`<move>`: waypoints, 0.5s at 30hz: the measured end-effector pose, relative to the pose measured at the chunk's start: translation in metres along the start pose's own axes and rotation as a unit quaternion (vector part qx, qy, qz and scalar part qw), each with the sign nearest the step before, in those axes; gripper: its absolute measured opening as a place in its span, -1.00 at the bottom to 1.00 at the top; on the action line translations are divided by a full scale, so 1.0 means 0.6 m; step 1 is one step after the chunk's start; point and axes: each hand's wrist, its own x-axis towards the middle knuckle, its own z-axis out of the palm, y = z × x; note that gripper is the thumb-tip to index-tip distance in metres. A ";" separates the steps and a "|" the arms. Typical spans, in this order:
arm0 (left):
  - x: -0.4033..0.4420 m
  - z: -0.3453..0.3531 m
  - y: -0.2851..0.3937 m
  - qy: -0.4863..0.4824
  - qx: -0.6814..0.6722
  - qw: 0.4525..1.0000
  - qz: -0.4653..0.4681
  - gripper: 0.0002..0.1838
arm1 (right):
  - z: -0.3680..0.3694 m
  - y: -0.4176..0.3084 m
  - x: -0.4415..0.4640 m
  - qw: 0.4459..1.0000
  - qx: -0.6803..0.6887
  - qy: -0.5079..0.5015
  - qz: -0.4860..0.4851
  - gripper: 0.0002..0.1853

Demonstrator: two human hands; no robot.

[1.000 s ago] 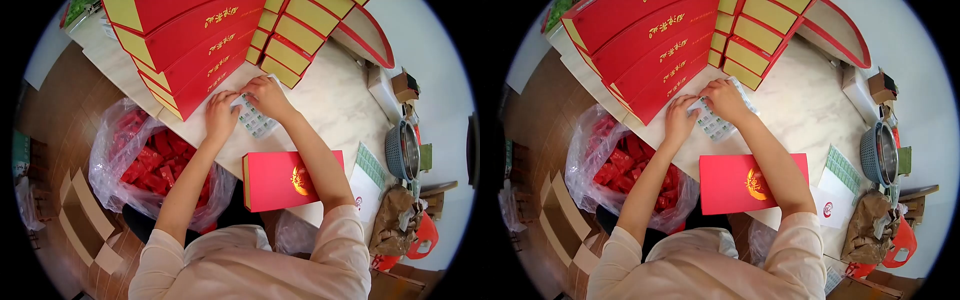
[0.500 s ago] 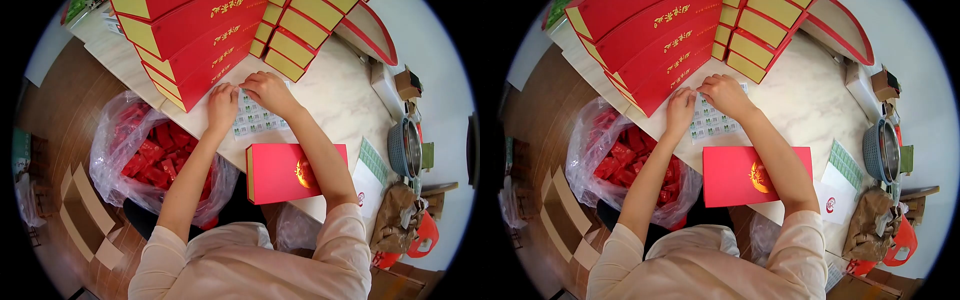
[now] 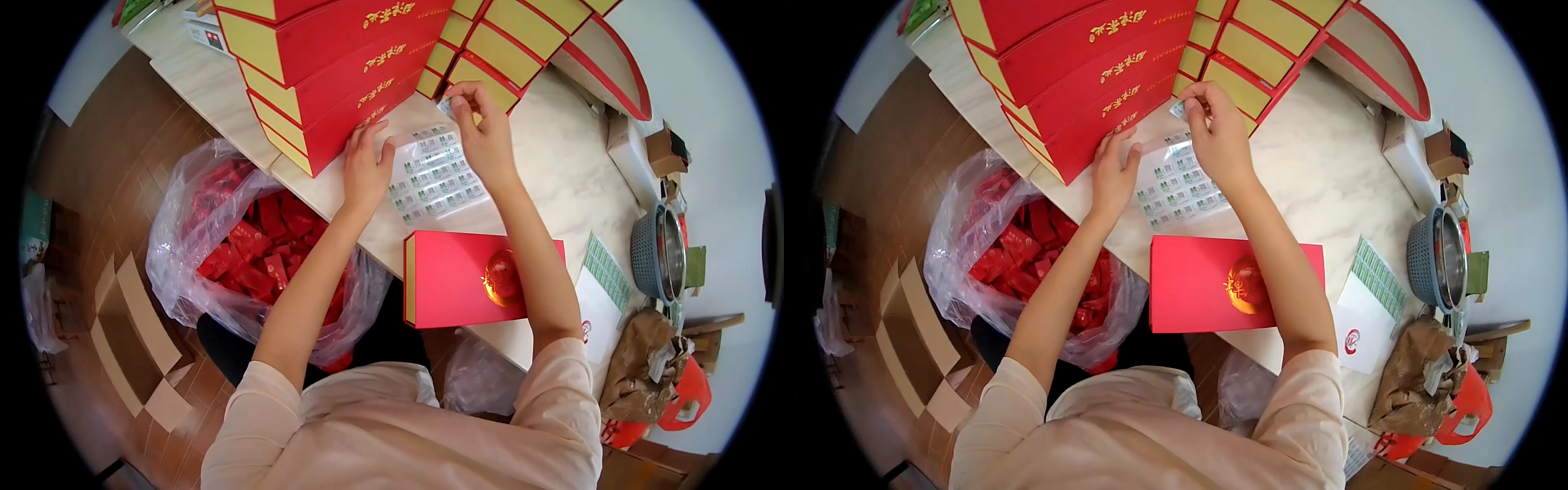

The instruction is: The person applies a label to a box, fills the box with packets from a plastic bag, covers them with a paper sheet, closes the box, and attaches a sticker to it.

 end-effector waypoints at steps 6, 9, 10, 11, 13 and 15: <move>-0.090 -0.099 0.080 -0.046 -0.207 0.973 -0.094 -0.85 | -0.019 -0.115 -0.058 0.966 -0.122 -0.229 0.017 -0.89; -0.135 -0.143 0.123 -0.084 -0.331 0.920 -0.195 -0.88 | -0.009 -0.141 -0.111 0.953 -0.133 -0.272 -0.014 -0.87; -0.143 -0.150 0.128 -0.104 -0.300 0.930 -0.186 -0.89 | -0.009 -0.147 -0.123 0.951 -0.131 -0.280 -0.005 -0.87; -0.149 -0.156 0.132 -0.125 -0.271 0.939 -0.174 -0.90 | -0.010 -0.151 -0.131 0.949 -0.126 -0.287 0.006 -0.85; -0.156 -0.168 0.141 -0.140 -0.280 0.929 -0.195 -0.89 | -0.012 -0.157 -0.147 0.947 -0.123 -0.296 0.018 -0.84; -0.159 -0.171 0.143 -0.158 -0.290 0.921 -0.206 -0.89 | -0.013 -0.164 -0.159 0.969 -0.085 -0.220 0.070 -0.81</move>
